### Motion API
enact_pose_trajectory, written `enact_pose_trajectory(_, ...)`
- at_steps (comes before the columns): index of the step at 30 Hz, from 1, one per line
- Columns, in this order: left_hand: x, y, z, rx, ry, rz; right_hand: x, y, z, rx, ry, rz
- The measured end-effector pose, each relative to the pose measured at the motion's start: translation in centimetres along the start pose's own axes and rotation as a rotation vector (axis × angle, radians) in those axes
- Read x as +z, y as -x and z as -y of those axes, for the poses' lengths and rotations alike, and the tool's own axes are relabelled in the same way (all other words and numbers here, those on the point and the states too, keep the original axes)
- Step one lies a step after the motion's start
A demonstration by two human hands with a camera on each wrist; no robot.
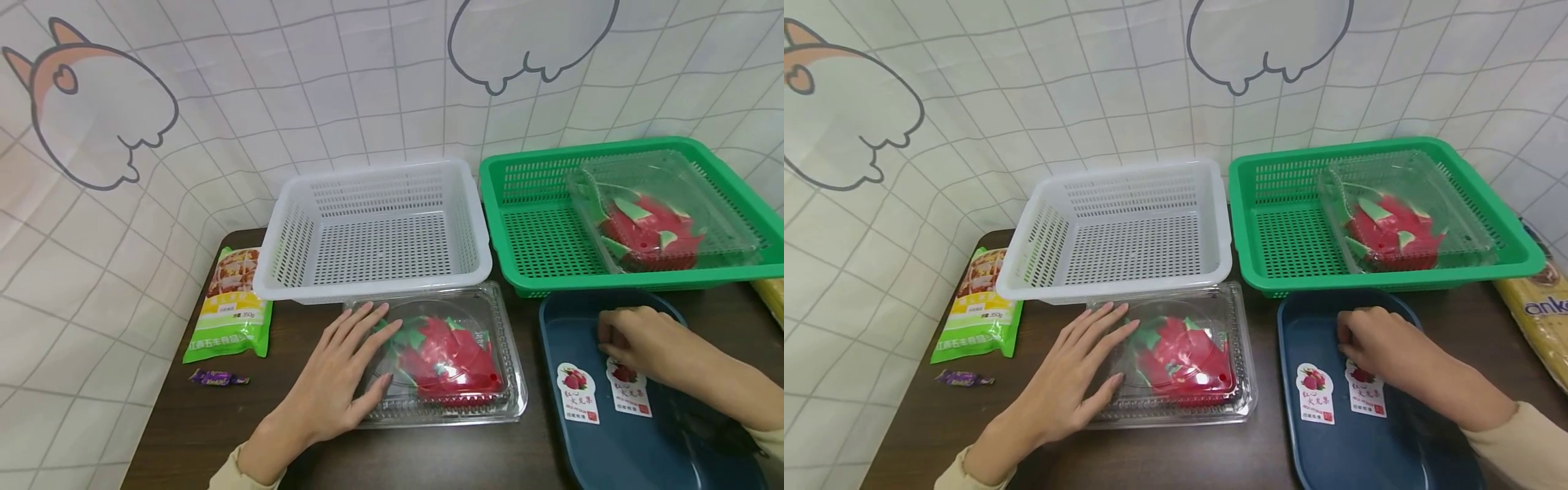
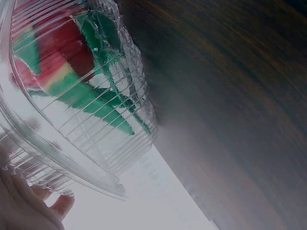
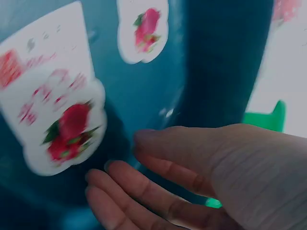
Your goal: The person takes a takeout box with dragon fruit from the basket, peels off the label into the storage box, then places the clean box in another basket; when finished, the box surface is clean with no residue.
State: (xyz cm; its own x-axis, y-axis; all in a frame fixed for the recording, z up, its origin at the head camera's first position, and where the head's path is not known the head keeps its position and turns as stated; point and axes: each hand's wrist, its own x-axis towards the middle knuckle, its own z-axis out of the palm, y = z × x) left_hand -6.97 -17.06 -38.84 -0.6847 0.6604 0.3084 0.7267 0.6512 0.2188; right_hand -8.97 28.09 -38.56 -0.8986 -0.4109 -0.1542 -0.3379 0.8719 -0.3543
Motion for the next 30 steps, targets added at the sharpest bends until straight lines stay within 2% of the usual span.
enact_pose_trajectory(6,0.0,0.1,0.1,-0.006,-0.006,0.008,-1.0,0.4,3.4,-0.034,-0.059,-0.072)
enact_pose_trajectory(11,0.0,0.3,0.2,-0.007,-0.021,-0.002,-1.6,0.9,7.1,-0.152,-0.233,-0.147)
enact_pose_trajectory(14,0.0,0.4,0.2,-0.008,-0.018,-0.009,-1.8,0.6,8.8,-0.165,-0.33,-0.116)
enact_pose_trajectory(17,0.0,0.4,0.1,-0.01,-0.009,-0.006,-1.9,-0.1,9.9,-0.141,-0.394,-0.072)
enact_pose_trajectory(24,-0.2,-0.1,0.1,0.021,-0.03,-0.009,-1.8,-1.9,10.7,-0.082,-0.498,-0.026)
enact_pose_trajectory(30,-0.6,-0.1,-0.1,0.037,-0.059,-0.029,-1.0,-2.3,11.4,-0.013,-0.652,0.056)
